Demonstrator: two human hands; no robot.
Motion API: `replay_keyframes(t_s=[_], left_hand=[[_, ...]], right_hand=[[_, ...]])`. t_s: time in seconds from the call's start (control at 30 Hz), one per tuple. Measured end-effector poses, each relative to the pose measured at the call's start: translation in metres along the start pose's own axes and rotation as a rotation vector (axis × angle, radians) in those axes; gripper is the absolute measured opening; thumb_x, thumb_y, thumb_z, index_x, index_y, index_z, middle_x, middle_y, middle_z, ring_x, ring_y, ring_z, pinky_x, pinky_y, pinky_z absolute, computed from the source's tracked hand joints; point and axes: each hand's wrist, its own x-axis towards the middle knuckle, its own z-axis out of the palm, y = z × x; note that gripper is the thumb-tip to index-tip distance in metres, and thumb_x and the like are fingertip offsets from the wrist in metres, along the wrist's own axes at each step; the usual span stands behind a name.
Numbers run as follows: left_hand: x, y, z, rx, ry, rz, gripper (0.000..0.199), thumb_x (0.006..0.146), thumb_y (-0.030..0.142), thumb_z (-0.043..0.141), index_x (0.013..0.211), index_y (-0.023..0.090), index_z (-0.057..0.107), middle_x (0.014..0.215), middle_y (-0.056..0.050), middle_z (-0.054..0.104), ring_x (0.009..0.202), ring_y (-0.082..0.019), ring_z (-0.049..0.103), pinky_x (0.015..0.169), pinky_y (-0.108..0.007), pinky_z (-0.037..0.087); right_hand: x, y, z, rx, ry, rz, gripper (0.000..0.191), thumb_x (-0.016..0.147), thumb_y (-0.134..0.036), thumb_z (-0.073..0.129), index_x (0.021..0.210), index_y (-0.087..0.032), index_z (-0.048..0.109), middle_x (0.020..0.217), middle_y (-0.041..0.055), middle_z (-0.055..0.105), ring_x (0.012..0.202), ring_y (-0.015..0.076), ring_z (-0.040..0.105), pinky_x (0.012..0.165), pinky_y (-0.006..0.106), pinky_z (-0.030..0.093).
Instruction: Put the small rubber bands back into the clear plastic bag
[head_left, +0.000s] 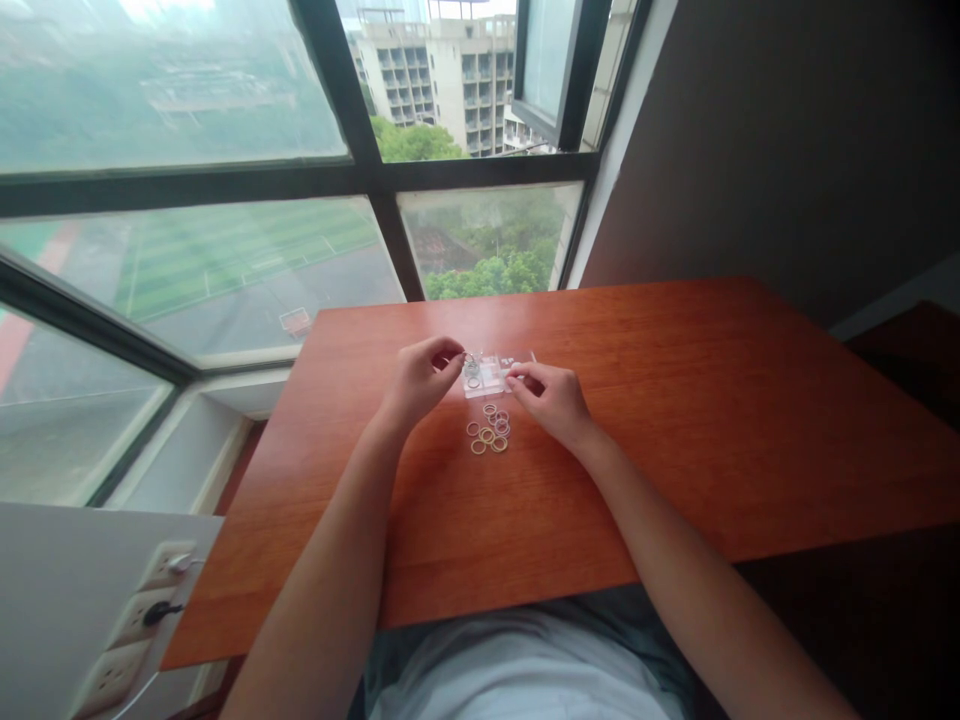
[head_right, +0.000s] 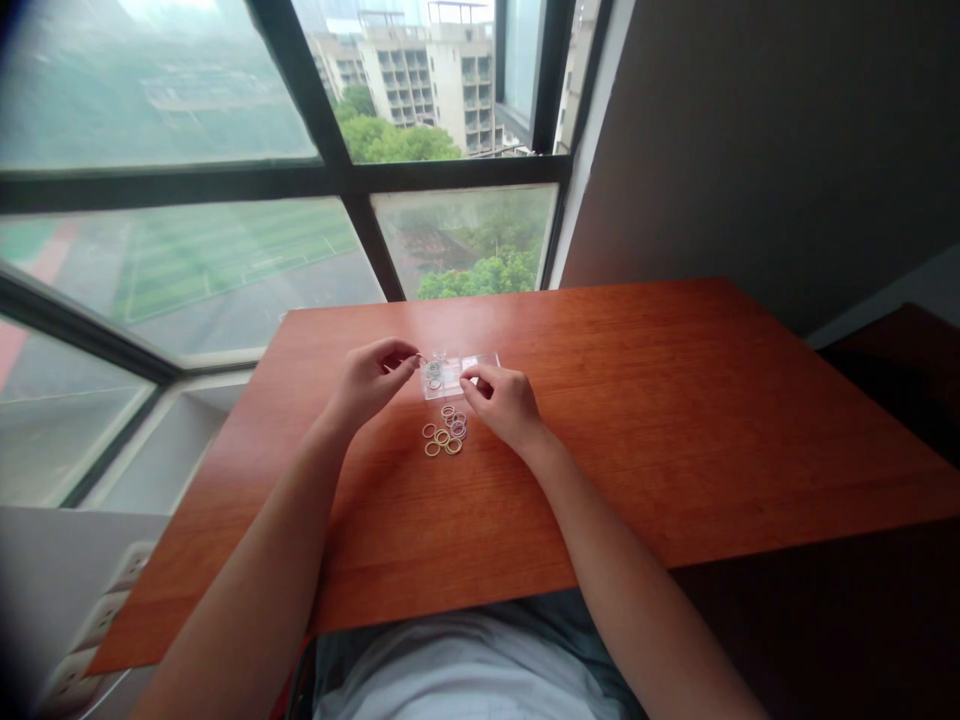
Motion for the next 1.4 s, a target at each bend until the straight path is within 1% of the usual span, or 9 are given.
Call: replay_keyframes(t_s=[0.13,0.33,0.47,0.67,0.83,1.13,1.2,1.3,1.4], left_hand=[[-0.0005,-0.0003,0.0014,0.038,-0.052,0.01,0.015,0.084,0.027,0.06,0.086,0.016,0.071,0.078,-0.004,0.071,0.063,-0.013,0.06,0.059,-0.023,0.047],[-0.0003,-0.001,0.0015,0.065,-0.032,0.025,0.015,0.083,0.024,0.06,0.088,0.016,0.071,0.083,-0.004,0.072,0.063,-0.012,0.06,0.059,-0.023,0.047],[-0.0002,0.0,0.0014,0.074,-0.04,0.038,0.014,0.083,0.023,0.059,0.087,0.016,0.071,0.084,-0.004,0.072,0.065,-0.013,0.061,0.06,-0.024,0.048],[-0.0005,0.0032,0.0015,0.074,-0.039,0.037,0.013,0.082,0.02,0.06,0.087,0.016,0.071,0.082,-0.004,0.072,0.065,-0.013,0.061,0.061,-0.024,0.047],[-0.0005,0.0037,0.0034,0.072,-0.034,0.023,0.013,0.082,0.02,0.06,0.086,0.016,0.071,0.082,-0.004,0.072,0.063,-0.013,0.061,0.06,-0.024,0.047],[-0.0001,0.0009,0.0047,0.064,-0.044,0.033,0.013,0.081,0.02,0.06,0.086,0.016,0.071,0.082,-0.004,0.073,0.064,-0.013,0.061,0.059,-0.023,0.047],[-0.0001,0.0014,0.0045,0.064,-0.046,0.034,0.013,0.081,0.02,0.06,0.086,0.016,0.071,0.081,-0.004,0.073,0.064,-0.013,0.062,0.059,-0.023,0.047],[0.0,0.0016,0.0049,0.065,-0.047,0.037,0.013,0.081,0.021,0.06,0.086,0.016,0.072,0.08,-0.004,0.073,0.064,-0.013,0.062,0.059,-0.023,0.047],[-0.0002,0.0005,0.007,0.062,-0.052,0.035,0.014,0.082,0.021,0.06,0.087,0.016,0.072,0.079,-0.004,0.072,0.063,-0.013,0.062,0.059,-0.023,0.048]], right_hand=[[0.0,-0.0005,-0.0002,-0.006,-0.008,0.003,0.016,0.084,-0.03,0.062,0.088,-0.021,0.075,0.067,-0.0005,0.067,0.058,0.0128,0.058,0.061,0.023,0.044],[0.0003,0.0001,-0.0001,-0.004,-0.036,-0.003,0.015,0.085,-0.028,0.063,0.089,-0.02,0.074,0.064,-0.0016,0.065,0.057,0.0116,0.055,0.06,0.023,0.041],[-0.0011,-0.0015,0.0005,-0.018,-0.164,-0.017,0.014,0.085,-0.029,0.065,0.089,-0.02,0.074,0.063,-0.0022,0.063,0.057,0.0104,0.054,0.059,0.022,0.039],[-0.0067,-0.0062,0.0024,-0.145,-0.38,-0.074,0.025,0.083,-0.027,0.067,0.107,-0.025,0.072,0.069,-0.0021,0.065,0.064,0.0122,0.056,0.064,0.023,0.038],[-0.007,-0.0053,0.0028,-0.225,-0.472,-0.081,0.014,0.081,-0.024,0.065,0.091,-0.025,0.074,0.075,-0.0003,0.07,0.07,0.0137,0.06,0.064,0.024,0.037],[-0.0046,-0.0027,0.0034,-0.145,-0.433,-0.037,0.009,0.083,-0.024,0.065,0.087,-0.021,0.073,0.066,-0.002,0.065,0.06,0.0102,0.054,0.06,0.022,0.036],[-0.0039,-0.0032,0.0027,-0.107,-0.365,-0.049,0.009,0.083,-0.023,0.064,0.085,-0.02,0.072,0.064,-0.0025,0.063,0.059,0.01,0.053,0.059,0.022,0.036],[-0.0026,-0.0039,0.0005,-0.008,-0.208,-0.05,0.01,0.083,-0.022,0.062,0.086,-0.019,0.071,0.062,-0.0035,0.059,0.056,0.0094,0.051,0.058,0.022,0.037],[-0.0012,-0.0035,-0.0021,0.073,-0.062,-0.012,0.013,0.085,-0.027,0.061,0.087,-0.018,0.07,0.06,-0.0038,0.056,0.053,0.0097,0.048,0.057,0.022,0.038]])
